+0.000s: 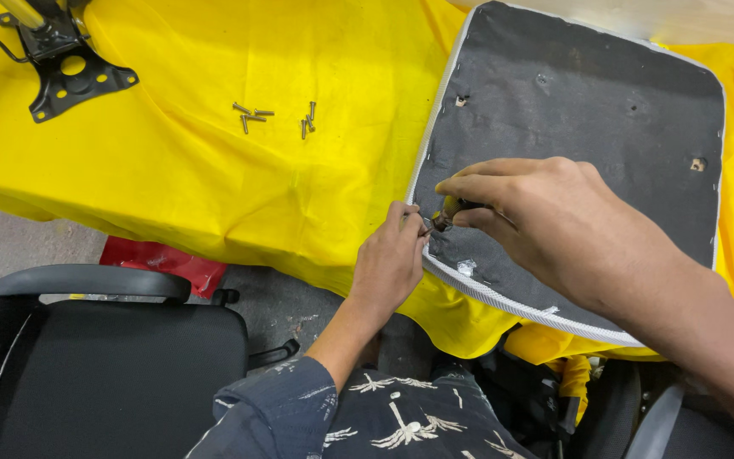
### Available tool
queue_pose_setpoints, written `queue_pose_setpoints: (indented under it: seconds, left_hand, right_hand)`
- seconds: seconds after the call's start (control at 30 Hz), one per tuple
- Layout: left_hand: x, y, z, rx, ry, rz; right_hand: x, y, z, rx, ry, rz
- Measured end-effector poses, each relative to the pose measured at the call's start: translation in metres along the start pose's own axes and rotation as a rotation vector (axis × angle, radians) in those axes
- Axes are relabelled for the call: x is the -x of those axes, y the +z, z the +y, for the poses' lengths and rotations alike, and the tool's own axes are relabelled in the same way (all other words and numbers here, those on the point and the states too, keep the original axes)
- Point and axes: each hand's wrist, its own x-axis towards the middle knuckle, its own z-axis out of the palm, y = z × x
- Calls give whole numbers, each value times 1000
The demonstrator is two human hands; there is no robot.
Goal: The person uses a screwdriver to fasten screws into the underside of a chair seat. They pick up screws from a yellow cloth and tighten them into pre-drilled holes along the seat's edge.
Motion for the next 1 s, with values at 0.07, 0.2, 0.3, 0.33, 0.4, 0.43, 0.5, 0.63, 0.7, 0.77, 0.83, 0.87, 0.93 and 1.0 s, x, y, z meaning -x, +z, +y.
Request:
queue_pose_setpoints:
  seconds: [0.07,0.2,0.3,0.33,0.4,0.43,0.5,0.63,0.7,0.77,0.83,0.87,0.93,1.0]
  left_hand:
    - [1,0,-2,37,-23,-18]
    - [4,-1,-5,89,-64,-32]
    - [4,-1,-6,120,-63,-15]
    - [3,-2,-7,120,-51,-18]
    - [3,-3,-9,123,-34,-21]
    - [4,-3,-10,120,-41,-25]
    - [4,-3,-9,114,-53,-31]
    - [3,-2,-8,90,-54,-32]
    - [4,-1,-9,85,-59,-36]
    - [4,0,-10,79,-63,-42]
    - [4,1,-11,74,-59,-40]
    - [4,1,-11,71,-54,-35]
    - [5,2,-11,71,-56,-39]
    - [4,2,-13,68,-59,-56]
  right_hand:
    - [2,2,-1,1,26,7]
    - [3,2,-2,83,55,18]
    - [3,1,-3,74,112,15]
    - [2,1,-4,75,109,23]
    - [0,3,-6,81,98,34]
    - [-2,3,-6,92,125,22]
    - [-7,3,-6,117,176,3]
    - [-13,1,-7,115,198,6]
    - [-15,7,-10,124,178,34]
    - [-16,11,-9,147,241,-14]
    - [-18,12,-8,142,250,-10]
    - [-18,12,-6,126,227,17]
    - [-18,16,-6,118,159,82]
    - [-19,24,-9,136,68,168]
